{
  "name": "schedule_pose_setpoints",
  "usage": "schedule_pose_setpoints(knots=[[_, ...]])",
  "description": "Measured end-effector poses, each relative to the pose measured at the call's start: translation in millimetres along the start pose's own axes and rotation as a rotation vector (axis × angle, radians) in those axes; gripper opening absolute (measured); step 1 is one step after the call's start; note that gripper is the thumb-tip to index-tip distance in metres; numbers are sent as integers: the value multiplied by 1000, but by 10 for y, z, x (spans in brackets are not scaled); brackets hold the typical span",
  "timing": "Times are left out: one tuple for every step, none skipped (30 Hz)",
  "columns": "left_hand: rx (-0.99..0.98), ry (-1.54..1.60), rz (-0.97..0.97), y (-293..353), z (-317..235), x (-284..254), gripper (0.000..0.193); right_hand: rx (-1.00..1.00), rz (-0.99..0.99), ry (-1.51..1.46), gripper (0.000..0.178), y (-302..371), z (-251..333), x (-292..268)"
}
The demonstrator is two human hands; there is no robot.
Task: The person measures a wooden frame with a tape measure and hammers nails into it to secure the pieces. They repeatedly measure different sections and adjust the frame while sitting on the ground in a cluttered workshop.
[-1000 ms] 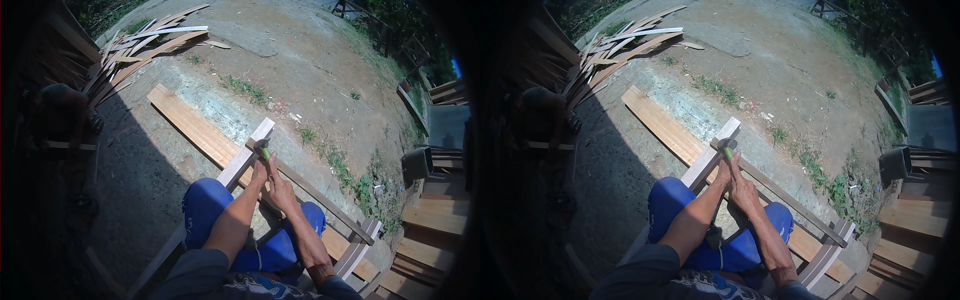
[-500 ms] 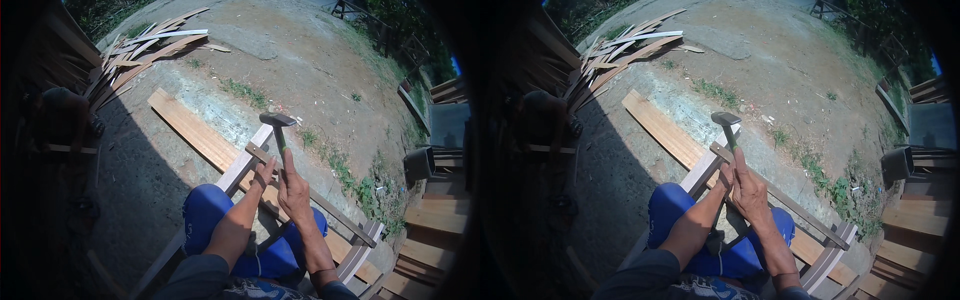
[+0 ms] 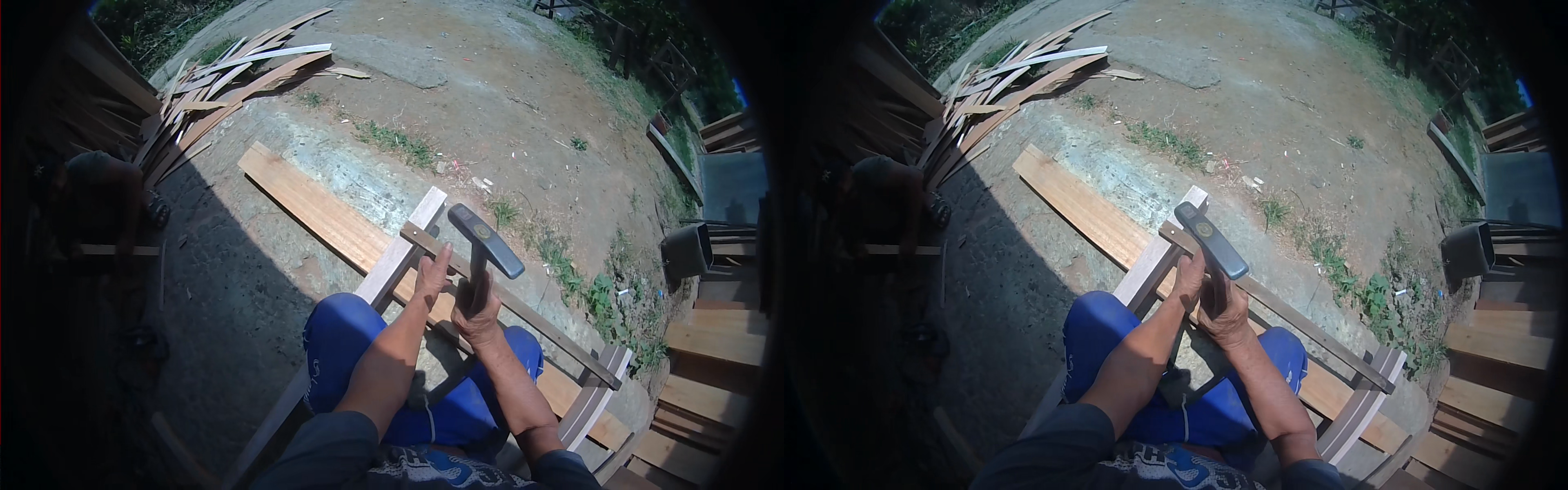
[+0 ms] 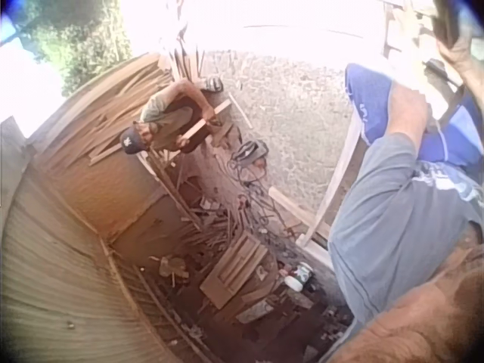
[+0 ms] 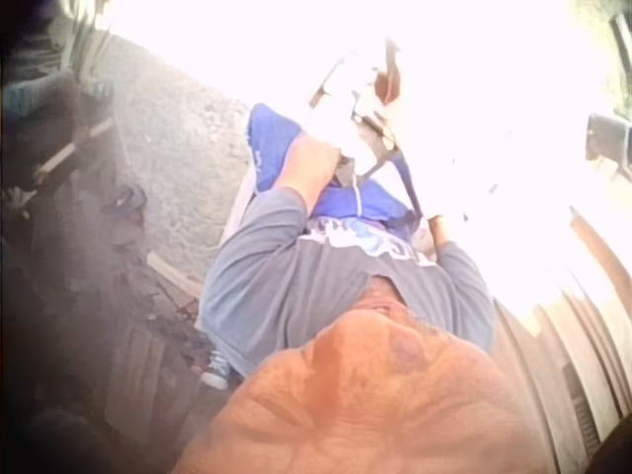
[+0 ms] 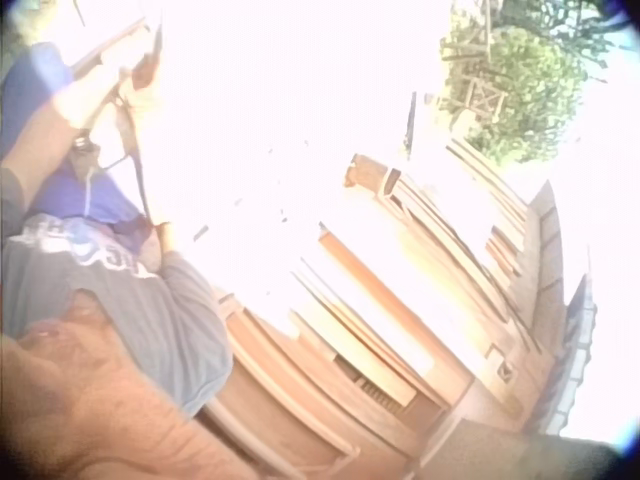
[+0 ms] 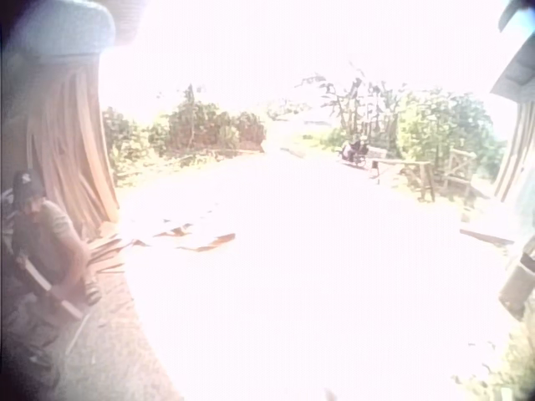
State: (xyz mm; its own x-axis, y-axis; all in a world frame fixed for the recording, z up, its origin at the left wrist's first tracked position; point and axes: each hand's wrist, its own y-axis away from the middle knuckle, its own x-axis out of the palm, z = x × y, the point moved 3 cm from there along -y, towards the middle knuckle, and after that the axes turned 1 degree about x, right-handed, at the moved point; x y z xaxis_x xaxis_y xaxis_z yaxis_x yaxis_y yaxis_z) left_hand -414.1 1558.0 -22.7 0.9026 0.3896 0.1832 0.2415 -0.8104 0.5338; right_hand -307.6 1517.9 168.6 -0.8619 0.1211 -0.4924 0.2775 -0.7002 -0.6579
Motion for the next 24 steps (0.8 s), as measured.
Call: schedule_pose_setpoints(knots=[[20, -6, 25, -42, -43, -44, 68, 175, 453, 68, 82, 70, -172, 187], [23, -16, 66, -17, 3, 3, 67, 369, 753, 168, 84, 271, -450, 318], [79, -40, -10, -91, 104, -141, 63, 310, 699, 88, 82, 173, -325, 377], [134, -76, -76, -165, 217, -220, 58, 241, 646, 14, 81, 8, -223, 349], [185, -109, -153, -242, 322, -341, 55, 200, 549, -29, 81, -78, 47, 288], [37, -16, -7, -153, 159, -119, 63, 185, 421, -13, 80, -262, 113, 124], [304, 102, -34, -111, 92, -103, 64, 141, 304, -36, 80, -361, 261, 72], [218, 101, -60, -58, 140, -138, 61, 218, 463, 15, 80, -223, 187, 151], [139, 97, -64, -5, 78, -57, 59, 297, 604, 82, 80, -29, -50, 222], [73, 97, -68, 0, -7, 32, 58, 366, 741, 151, 80, 115, -290, 278], [191, -47, -100, -9, -57, 2, 54, 431, 891, 212, 80, 216, -407, 313], [189, -61, -103, 41, -22, -19, 55, 398, 819, 184, 79, 236, -333, 294], [204, -66, -121, 40, -69, -28, 56, 339, 747, 155, 79, 138, -241, 278], [218, -70, -137, 33, -114, -35, 57, 283, 675, 126, 78, 44, -143, 256], [179, -31, -93, 43, -46, -59, 52, 270, 559, 34, 75, 8, 11, 198], [139, 10, -49, 31, 9, -99, 48, 309, 618, 76, 75, 80, -22, 230], [98, 50, -5, 18, 65, -142, 44, 348, 677, 118, 75, 172, -105, 296], [77, 89, 47, -48, 43, -142, 42, 375, 720, 167, 74, 154, -178, 350], [94, 22, -45, -77, 43, -132, 43, 402, 822, 169, 74, 151, -239, 406], [118, 31, -58, -98, 37, -136, 47, 413, 826, 167, 74, 168, -260, 405], [132, 44, -80, -81, 60, -150, 53, 425, 841, 161, 74, 120, -176, 367], [147, 54, -101, -57, 34, -167, 59, 438, 855, 153, 73, 92, -123, 363], [198, -80, -108, -184, 77, -306, 57, 410, 841, 152, 73, 89, -159, 444], [182, -46, -91, -137, 148, -233, 57, 424, 824, 166, 72, 204, -266, 433]])
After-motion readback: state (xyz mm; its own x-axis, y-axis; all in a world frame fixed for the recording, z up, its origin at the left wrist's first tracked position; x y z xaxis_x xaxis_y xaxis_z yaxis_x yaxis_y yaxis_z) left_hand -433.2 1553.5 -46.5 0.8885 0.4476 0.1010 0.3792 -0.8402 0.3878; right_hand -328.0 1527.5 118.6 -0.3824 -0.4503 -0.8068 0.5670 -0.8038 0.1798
